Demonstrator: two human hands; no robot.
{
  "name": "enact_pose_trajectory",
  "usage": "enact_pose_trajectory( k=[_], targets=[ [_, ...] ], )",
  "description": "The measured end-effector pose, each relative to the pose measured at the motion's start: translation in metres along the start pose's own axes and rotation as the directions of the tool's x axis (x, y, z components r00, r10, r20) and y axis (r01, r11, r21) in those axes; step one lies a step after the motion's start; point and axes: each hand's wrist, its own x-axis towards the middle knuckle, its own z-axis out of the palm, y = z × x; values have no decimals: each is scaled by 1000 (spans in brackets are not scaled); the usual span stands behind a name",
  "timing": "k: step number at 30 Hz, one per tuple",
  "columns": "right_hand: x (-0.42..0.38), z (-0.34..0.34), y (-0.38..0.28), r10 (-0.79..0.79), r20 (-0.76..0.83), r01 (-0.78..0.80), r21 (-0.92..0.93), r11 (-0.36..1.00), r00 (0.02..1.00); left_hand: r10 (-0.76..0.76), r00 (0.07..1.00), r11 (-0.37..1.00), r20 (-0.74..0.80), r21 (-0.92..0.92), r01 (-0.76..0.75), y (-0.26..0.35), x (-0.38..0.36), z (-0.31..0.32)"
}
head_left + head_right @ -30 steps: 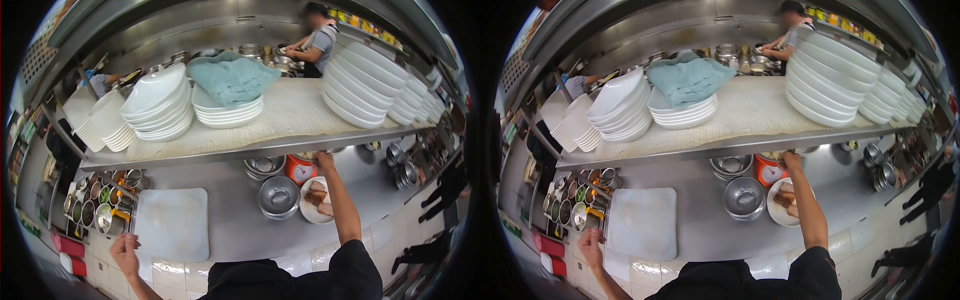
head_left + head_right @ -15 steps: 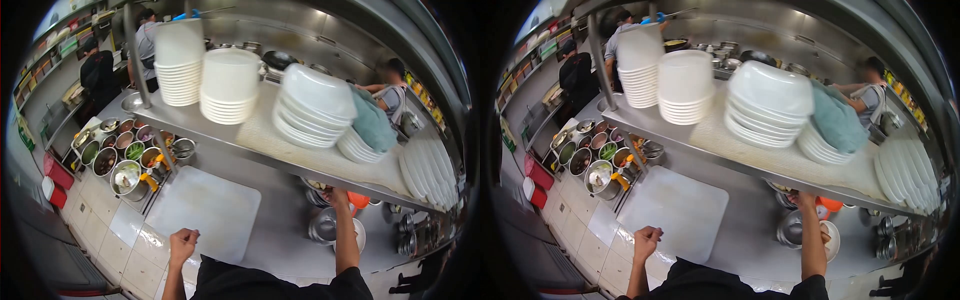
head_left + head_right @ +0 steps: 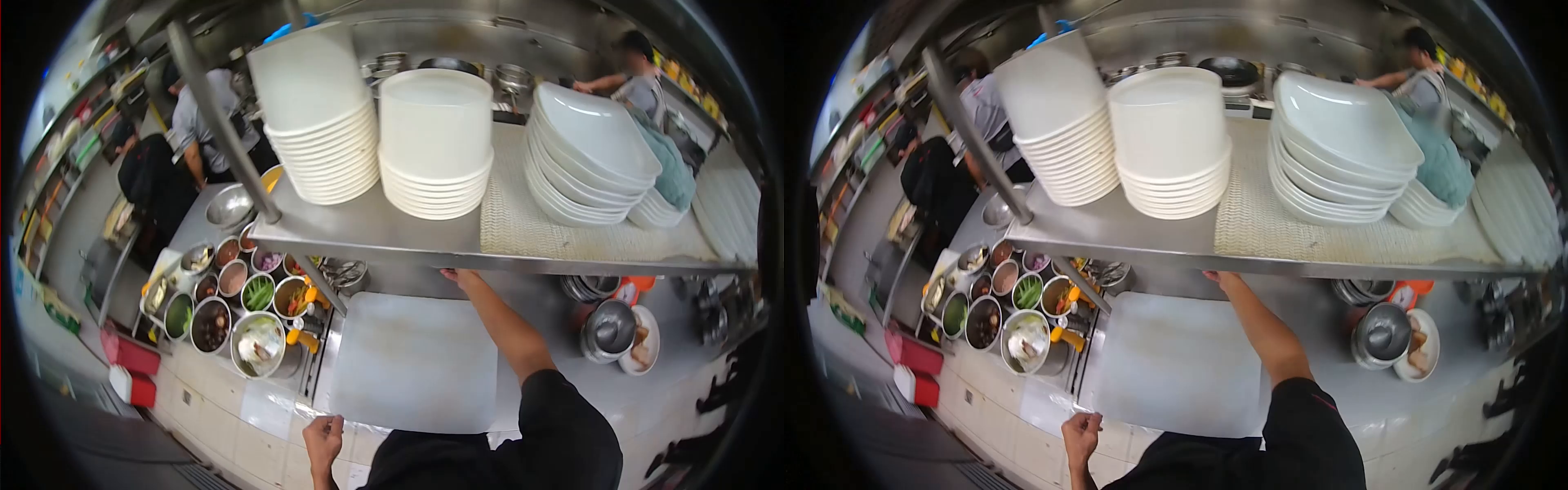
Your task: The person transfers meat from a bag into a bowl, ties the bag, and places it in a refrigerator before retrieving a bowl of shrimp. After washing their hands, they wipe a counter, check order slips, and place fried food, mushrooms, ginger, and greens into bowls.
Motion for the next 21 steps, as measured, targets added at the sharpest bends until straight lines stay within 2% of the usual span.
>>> enact_pose_trajectory(
  k=[2, 4, 7, 8, 9, 10, 11, 12, 13, 14, 16, 21],
  targets=[
    [10, -3, 12, -28, 29, 25, 101, 995, 999, -61, 998, 998, -16, -32, 61, -7, 1, -8],
    [7, -7, 21, -39, -63, 49, 158, 986, 997, -61, 998, 997, -4, -49, 61, -14, 3, -9],
    [6, 18, 21, -61, -84, 73, 150, 986, 995, -133, 990, 987, -54, -101, 127, -23, 5, -4],
    [5, 25, 16, -73, -81, 83, 126, 989, 994, -68, 997, 997, -34, -30, 67, -23, 9, -1],
    [1, 27, 10, -10, -114, 22, 103, 994, 993, -7, 1000, 999, -10, 38, 8, -21, 9, 2],
    [-1, 26, 5, 49, -152, -37, 80, 996, 987, -4, 1000, 1000, -20, 10, 4, -12, 10, 6],
    [5, 21, 4, 98, -104, -87, 102, 991, 990, -29, 998, 999, -57, -22, 28, -5, 11, 10],
    [6, 19, 1, 150, -65, -141, 124, 982, 987, -11, 1000, 1000, -25, -28, 11, -1, 13, 13],
    [8, 20, 1, 146, -48, -142, 86, 986, 988, 9, 1000, 999, 13, -35, -9, 1, 12, 18],
    [6, 21, -4, 146, -48, -139, 122, 983, 988, -11, 1000, 998, -5, -63, 10, 0, 13, 26],
    [5, 21, -9, 143, -39, -137, 136, 981, 989, 65, 996, 997, 57, -46, -62, -4, 15, 36],
    [4, 22, -10, 181, -73, -170, 138, 976, 981, -25, 993, 998, 116, -63, 32, -3, 11, 40]
  ],
)
